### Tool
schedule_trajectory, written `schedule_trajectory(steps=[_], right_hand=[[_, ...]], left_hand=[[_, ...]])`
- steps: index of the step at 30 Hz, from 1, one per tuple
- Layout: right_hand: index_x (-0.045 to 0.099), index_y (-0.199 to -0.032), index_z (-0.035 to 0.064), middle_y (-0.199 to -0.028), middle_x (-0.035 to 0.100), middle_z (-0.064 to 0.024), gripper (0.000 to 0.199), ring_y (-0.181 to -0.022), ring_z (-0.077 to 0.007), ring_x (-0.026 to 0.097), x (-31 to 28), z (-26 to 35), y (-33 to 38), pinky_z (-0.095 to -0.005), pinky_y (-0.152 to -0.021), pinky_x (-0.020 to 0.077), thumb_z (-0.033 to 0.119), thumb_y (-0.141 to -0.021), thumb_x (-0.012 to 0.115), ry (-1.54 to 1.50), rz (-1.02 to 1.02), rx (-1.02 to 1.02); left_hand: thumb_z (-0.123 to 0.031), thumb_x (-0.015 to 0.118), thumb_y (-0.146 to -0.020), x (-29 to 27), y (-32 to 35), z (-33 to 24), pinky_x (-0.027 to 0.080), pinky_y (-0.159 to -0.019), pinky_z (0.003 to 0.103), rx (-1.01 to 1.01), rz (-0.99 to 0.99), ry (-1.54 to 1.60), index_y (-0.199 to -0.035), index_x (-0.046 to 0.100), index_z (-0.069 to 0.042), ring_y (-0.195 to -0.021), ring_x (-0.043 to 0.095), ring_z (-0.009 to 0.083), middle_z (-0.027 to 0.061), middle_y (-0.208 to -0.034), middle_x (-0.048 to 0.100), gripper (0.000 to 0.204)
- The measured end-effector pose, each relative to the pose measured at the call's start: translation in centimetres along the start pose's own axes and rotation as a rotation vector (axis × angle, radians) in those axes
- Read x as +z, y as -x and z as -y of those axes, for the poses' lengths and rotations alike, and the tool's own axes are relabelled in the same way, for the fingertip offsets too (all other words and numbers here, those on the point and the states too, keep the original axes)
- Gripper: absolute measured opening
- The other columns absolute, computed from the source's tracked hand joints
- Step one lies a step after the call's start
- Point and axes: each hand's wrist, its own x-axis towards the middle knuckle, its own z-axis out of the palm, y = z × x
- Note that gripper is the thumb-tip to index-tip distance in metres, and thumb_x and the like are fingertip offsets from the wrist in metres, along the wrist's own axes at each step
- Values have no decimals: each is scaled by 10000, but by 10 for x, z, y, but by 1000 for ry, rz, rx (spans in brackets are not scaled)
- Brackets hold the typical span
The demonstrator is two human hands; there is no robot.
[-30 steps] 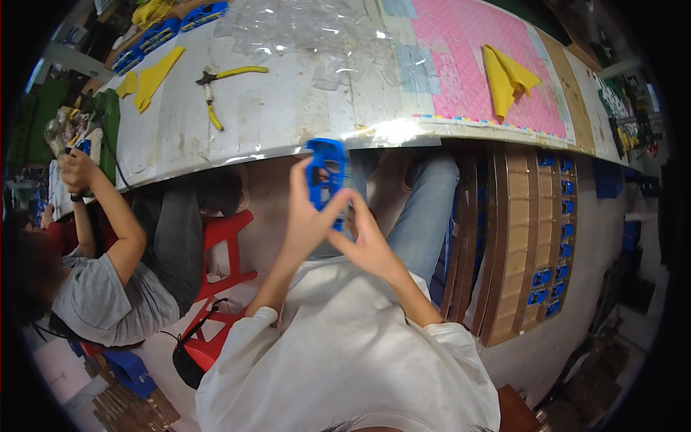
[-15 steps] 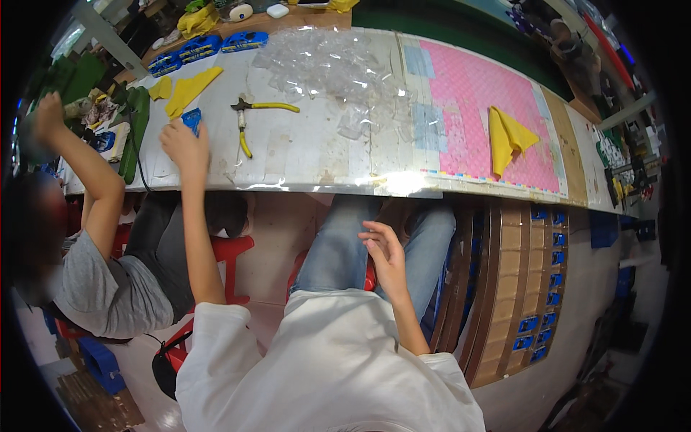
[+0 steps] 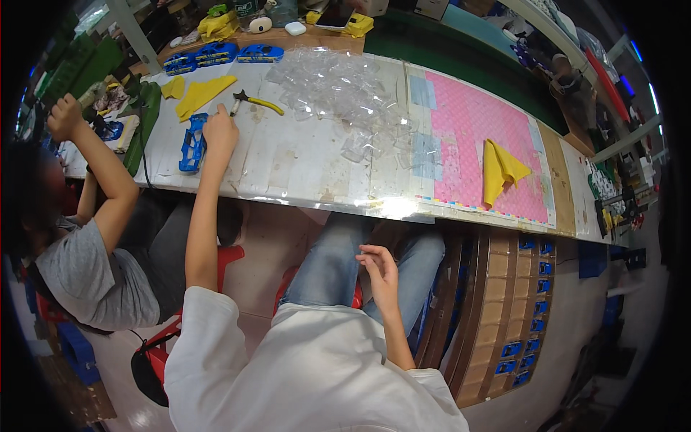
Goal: Assembling internal plastic components and clear window pieces into a blue toy car shell at a manufacturing workbench.
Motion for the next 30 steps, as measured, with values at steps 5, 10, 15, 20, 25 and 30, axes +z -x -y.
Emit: schedule_trajectory(steps=[5, 10, 15, 20, 25, 30], right_hand=[[520, -1035, -5, -940, 571, -62, 185, -852, -89, 547, -11, -14, 1, -196, -746, 409, 39, -858, 489, -3, -57, 6], [522, -1020, 2, -935, 571, -57, 165, -840, -93, 552, -24, -14, 6, -202, -698, 429, 55, -869, 480, 29, -105, -23], [524, -1023, -4, -966, 571, -52, 179, -883, -110, 559, -60, -23, 20, -217, -780, 415, 31, -857, 467, 25, -247, -18], [545, -969, 13, -946, 583, -52, 150, -802, -114, 583, -136, -38, 60, -217, -714, 428, 56, -858, 454, 187, -578, -70], [571, -862, 36, -736, 558, -19, 114, -669, -79, 533, -246, -32, 114, -216, -630, 425, 70, -866, 462, 364, -1058, -151], [569, -871, -14, -812, 580, -141, 137, -729, -245, 543, -391, -35, 189, -329, -663, 431, 57, -771, 509, 1123, -1563, -85]], left_hand=[[-151, 592, -751, 0, 8, -63, 396, -760, 402, 162, -207, -14, -864, 542, -14, -896, 484, 301, 155, -834, 531, 185], [-315, 663, -704, 36, 7, -105, 404, -700, 397, 279, -70, 416, -698, 581, -12, -799, 509, 316, 161, -784, 552, 313], [-264, 628, -750, 50, -3, -96, 364, -471, 312, 154, 122, 802, -679, 583, 21, -514, 480, 165, 54, -549, 520, 297], [-283, 546, -815, 21, -18, -86, 269, -440, 167, -21, 631, 1038, -808, 637, -89, -507, 399, 11, -64, -614, 510, 214], [-307, 550, -830, 44, -47, -47, 296, -440, 160, -39, 647, 871, -827, 619, -88, -518, 438, 10, -47, -657, 561, 230], [-315, 528, -841, 18, -48, -58, 297, -426, 166, -112, 675, 920, -803, 574, -94, -503, 432, 14, -43, -654, 548, 228]])
